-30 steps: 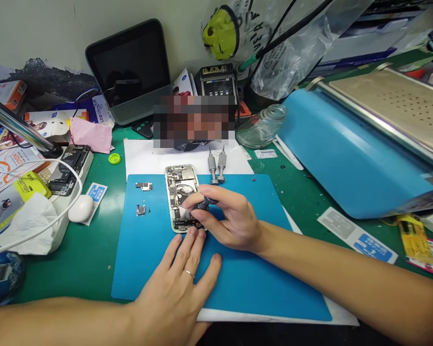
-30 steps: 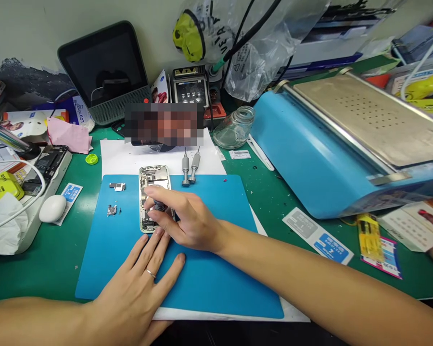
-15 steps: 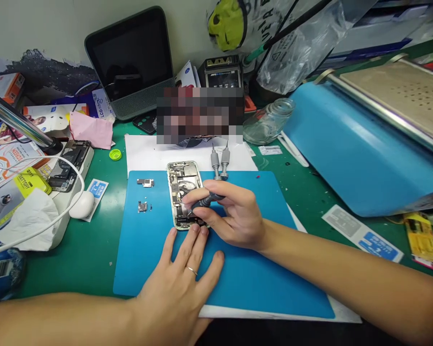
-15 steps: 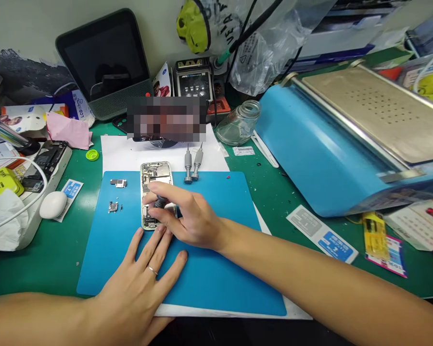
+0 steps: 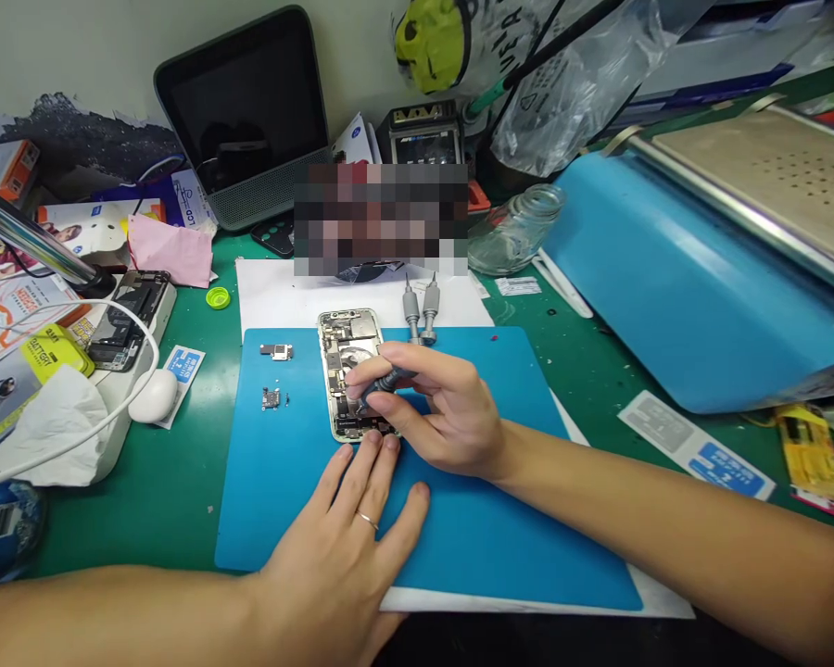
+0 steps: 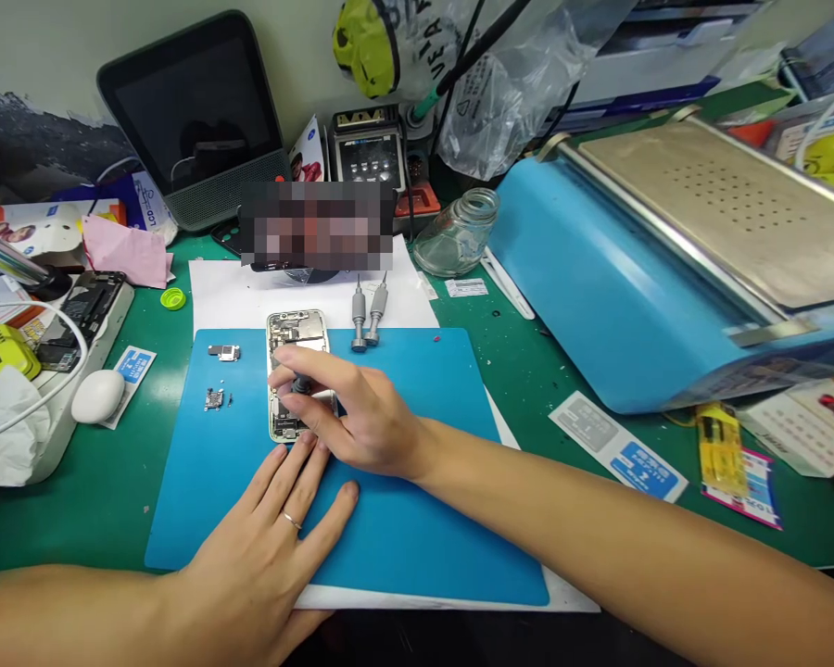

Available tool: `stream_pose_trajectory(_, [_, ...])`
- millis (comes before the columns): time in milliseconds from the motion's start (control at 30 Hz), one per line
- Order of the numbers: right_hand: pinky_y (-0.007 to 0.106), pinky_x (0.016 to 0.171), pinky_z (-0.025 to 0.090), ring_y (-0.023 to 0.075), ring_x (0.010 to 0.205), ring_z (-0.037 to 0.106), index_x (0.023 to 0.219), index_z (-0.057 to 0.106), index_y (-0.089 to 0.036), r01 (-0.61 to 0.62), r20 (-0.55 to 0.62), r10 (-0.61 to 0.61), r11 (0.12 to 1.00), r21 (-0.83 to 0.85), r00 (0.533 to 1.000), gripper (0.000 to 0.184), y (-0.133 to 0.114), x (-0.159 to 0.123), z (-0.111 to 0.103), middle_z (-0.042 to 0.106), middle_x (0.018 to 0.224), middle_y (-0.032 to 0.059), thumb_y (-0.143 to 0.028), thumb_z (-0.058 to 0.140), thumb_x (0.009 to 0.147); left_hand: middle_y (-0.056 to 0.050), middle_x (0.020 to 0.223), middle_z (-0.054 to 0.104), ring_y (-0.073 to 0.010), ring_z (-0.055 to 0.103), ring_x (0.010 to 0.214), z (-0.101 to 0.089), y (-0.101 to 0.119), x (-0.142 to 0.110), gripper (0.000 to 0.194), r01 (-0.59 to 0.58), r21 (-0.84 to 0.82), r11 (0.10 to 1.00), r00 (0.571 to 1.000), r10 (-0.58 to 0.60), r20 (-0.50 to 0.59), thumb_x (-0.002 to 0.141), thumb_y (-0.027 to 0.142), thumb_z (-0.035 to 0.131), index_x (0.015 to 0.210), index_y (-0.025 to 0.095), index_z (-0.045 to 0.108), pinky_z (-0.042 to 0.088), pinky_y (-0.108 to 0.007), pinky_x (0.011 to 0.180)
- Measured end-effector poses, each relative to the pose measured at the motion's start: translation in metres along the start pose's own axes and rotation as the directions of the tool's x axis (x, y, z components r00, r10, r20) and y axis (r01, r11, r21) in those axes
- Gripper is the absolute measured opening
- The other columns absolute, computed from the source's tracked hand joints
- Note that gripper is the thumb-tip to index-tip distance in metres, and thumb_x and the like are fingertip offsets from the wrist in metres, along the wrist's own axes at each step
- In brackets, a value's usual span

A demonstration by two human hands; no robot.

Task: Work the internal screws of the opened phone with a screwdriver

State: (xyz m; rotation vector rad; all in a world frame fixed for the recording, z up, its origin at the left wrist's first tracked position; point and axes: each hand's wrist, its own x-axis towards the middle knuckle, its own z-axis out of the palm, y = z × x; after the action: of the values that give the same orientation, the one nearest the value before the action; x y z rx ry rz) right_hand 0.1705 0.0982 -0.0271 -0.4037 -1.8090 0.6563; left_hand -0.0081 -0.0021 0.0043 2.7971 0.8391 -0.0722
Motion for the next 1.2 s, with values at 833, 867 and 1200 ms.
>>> stream_pose_trajectory(833, [0.030, 0.081, 0.068, 0.0171, 0.101, 0.074, 0.149, 0.036, -0.032, -0.017, 0.077, 0.019, 0.999, -0.027, 0.997, 0.070, -0.0046, 0.0011, -0.0065, 0.073, 0.112, 0.0037, -0.001, 0.058, 0.090, -0.035, 0.159, 0.016, -0.0457, 0.002, 0.152, -0.0003, 0.0015, 0.0002, 0.086, 0.007, -0.003, 1.000, 1.000, -0.007, 0.000, 0.091, 0.051, 0.055, 0.153, 0.003, 0.021, -0.007, -0.052, 0.120])
stream_pose_trajectory(867, [0.030, 0.081, 0.068, 0.0172, 0.101, 0.074, 0.149, 0.036, -0.032, -0.017, 0.080, 0.019, 1.000, -0.026, 0.997, 0.071, -0.0047, 0.0011, -0.0067, 0.073, 0.111, 0.0037, -0.001, 0.058, 0.089, -0.035, 0.159, 0.016, -0.0458, 0.002, 0.152, -0.0003, 0.0014, 0.0002, 0.086, 0.008, -0.004, 1.000, 1.000, -0.008, 0.001, 0.091, 0.051, 0.055, 0.153, 0.003, 0.020, -0.007, -0.052, 0.120])
stream_pose_trajectory(1200, [0.030, 0.081, 0.068, 0.0168, 0.101, 0.073, 0.149, 0.036, -0.031, -0.013, 0.078, 0.014, 1.000, -0.016, 0.997, 0.073, -0.0034, -0.0010, -0.0060, 0.072, 0.112, 0.0050, 0.002, 0.058, 0.088, -0.035, 0.159, 0.016, -0.0461, 0.004, 0.152, -0.0015, 0.0002, 0.0014, 0.084, 0.002, -0.006, 1.000, 1.000, -0.002, 0.015, 0.093, 0.052, 0.051, 0.153, 0.003, 0.018, -0.006, -0.052, 0.119])
